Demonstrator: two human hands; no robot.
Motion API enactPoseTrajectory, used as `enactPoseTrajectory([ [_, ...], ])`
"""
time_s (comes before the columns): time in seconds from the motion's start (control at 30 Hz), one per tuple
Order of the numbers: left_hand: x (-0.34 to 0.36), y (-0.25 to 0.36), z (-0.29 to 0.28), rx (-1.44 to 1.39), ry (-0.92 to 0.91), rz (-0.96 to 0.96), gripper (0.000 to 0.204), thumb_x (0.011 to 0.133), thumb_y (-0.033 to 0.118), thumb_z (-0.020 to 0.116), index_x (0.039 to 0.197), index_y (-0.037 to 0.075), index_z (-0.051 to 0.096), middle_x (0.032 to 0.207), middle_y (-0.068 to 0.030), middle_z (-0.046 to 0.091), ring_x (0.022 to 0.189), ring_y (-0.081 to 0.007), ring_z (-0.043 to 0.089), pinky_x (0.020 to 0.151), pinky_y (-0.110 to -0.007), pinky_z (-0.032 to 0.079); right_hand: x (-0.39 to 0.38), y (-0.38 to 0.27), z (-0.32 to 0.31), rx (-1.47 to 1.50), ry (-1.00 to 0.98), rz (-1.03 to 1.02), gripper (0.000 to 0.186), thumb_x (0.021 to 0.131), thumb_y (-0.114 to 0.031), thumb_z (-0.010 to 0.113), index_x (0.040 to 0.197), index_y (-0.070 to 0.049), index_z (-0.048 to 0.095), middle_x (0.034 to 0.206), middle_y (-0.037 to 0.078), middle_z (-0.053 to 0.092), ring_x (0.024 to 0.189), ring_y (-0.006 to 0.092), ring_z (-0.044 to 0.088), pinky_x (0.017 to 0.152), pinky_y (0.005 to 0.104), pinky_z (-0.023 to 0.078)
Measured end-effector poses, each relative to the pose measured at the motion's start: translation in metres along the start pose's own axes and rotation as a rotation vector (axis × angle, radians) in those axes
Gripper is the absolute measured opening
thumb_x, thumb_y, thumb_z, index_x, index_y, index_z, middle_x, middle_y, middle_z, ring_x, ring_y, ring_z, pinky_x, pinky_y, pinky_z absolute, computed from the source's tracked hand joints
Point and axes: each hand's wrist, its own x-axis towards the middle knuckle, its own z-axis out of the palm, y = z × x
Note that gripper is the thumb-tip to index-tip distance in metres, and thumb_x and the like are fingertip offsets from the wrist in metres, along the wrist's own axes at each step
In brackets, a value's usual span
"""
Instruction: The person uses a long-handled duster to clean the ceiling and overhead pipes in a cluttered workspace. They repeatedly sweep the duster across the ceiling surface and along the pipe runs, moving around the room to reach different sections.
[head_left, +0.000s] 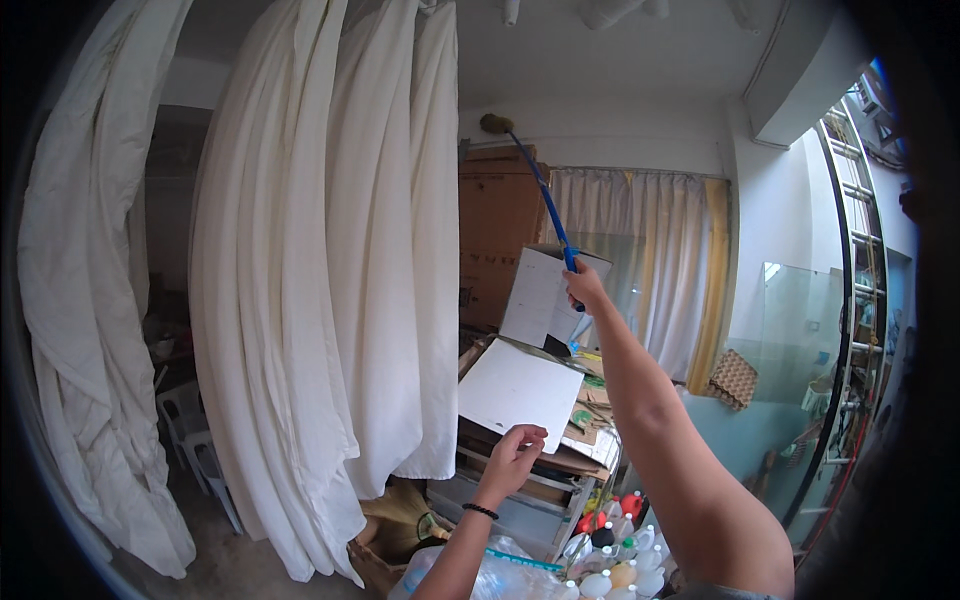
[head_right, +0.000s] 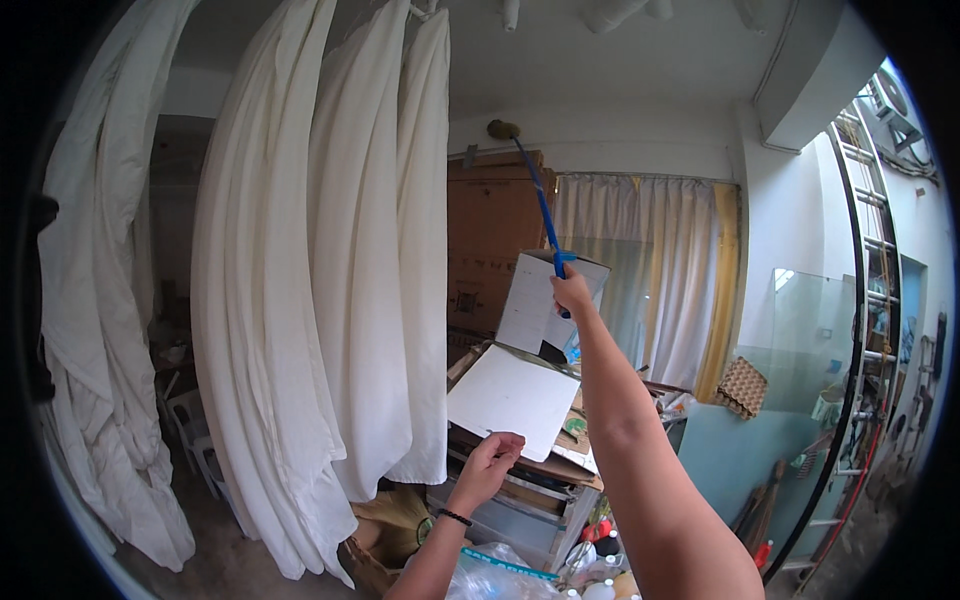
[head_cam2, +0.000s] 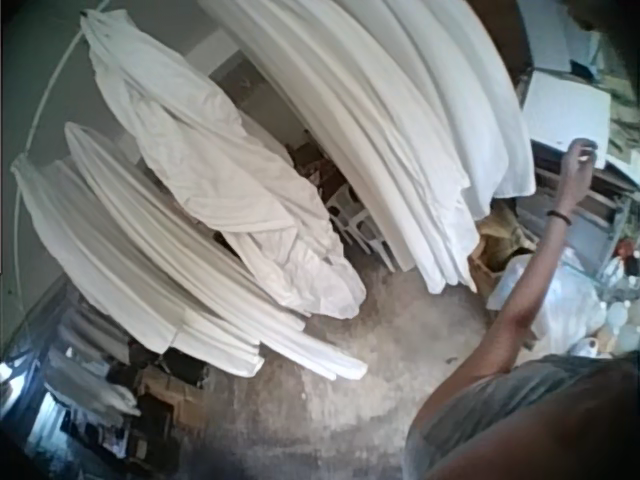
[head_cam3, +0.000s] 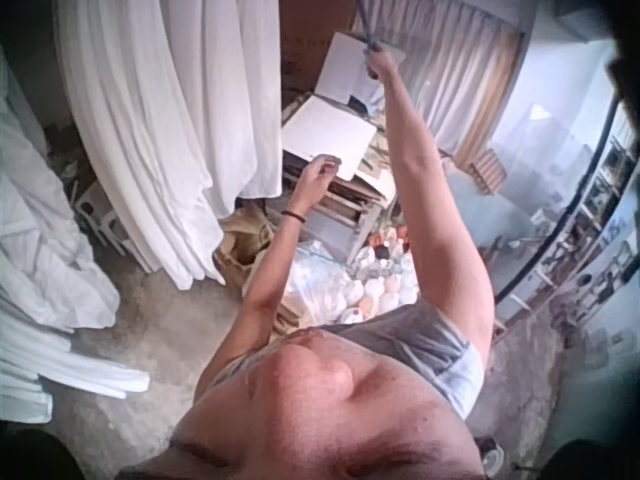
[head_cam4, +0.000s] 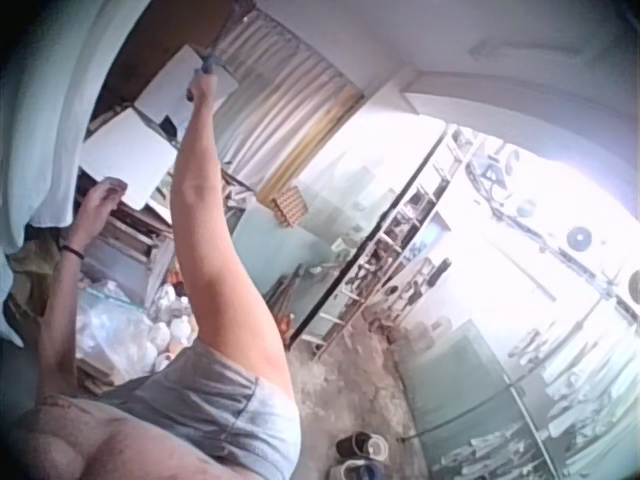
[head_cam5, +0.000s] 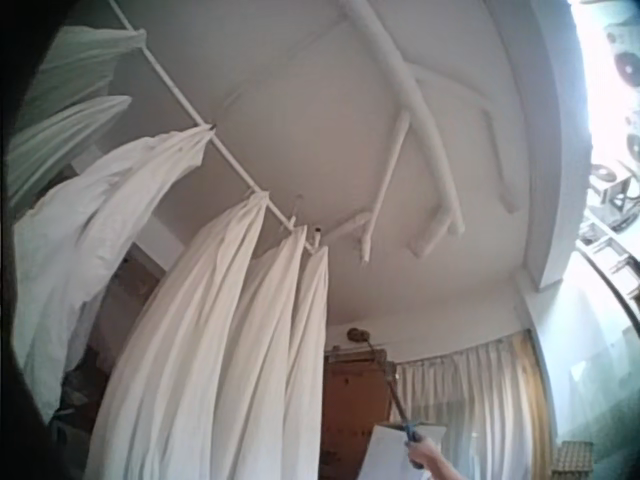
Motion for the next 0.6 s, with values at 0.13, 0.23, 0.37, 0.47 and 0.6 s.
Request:
enactPoseTrajectory([
  [0.13,0.002,0.004,-0.013,0.065,-0.003,0.0,0.021,0.096,0.007,0.059,0.117,0.003,0.062,0.115,-0.0049,0.067,0.107,-0.0138,0.062,0.089,-0.028,0.05,0.004,0.004,0.016,0.001,0.036,-0.026,0.049,0.094,-0.018,0.059,0.143,-0.014,0.051,0.063,0.005,0.055,0.045,0.018,0.056,0.04,0.0355,0.046],
  [0.23,0.004,0.006,-0.02,0.076,-0.011,0.004,0.02,0.097,0.008,0.06,0.116,0.004,0.063,0.116,-0.0045,0.067,0.108,-0.014,0.062,0.09,-0.029,0.05,0.004,0.009,0.02,-0.001,0.076,-0.054,0.052,0.094,-0.017,0.059,0.145,-0.015,0.049,0.064,0.006,0.057,0.045,0.0189,0.058,0.041,0.0359,0.047],
  [0.37,0.009,0.01,-0.018,0.095,-0.03,0.015,0.019,0.097,0.008,0.06,0.116,0.005,0.063,0.116,-0.0043,0.067,0.109,-0.0138,0.061,0.089,-0.028,0.05,0.003,0.017,0.018,0.012,0.112,-0.088,0.056,0.093,-0.016,0.059,0.148,-0.017,0.047,0.065,0.008,0.058,0.045,0.0197,0.059,0.041,0.036,0.047],
  [0.47,0.013,0.014,-0.014,0.075,-0.051,0.049,0.019,0.097,0.008,0.06,0.115,0.005,0.064,0.116,-0.004,0.067,0.109,-0.013,0.061,0.086,-0.027,0.05,-0.002,0.026,0.011,0.032,0.151,-0.077,0.058,0.093,-0.015,0.059,0.149,-0.018,0.046,0.065,0.007,0.059,0.045,0.0198,0.059,0.04,0.0358,0.047],
  [0.6,0.016,0.018,-0.009,0.051,-0.061,0.072,0.018,0.096,0.007,0.06,0.113,0.004,0.064,0.117,-0.0038,0.066,0.108,-0.0115,0.061,0.083,-0.025,0.051,-0.014,0.037,-0.003,0.038,0.19,-0.075,0.059,0.094,-0.016,0.06,0.151,-0.017,0.045,0.063,0.006,0.057,0.044,0.0185,0.057,0.039,0.0352,0.045],
])
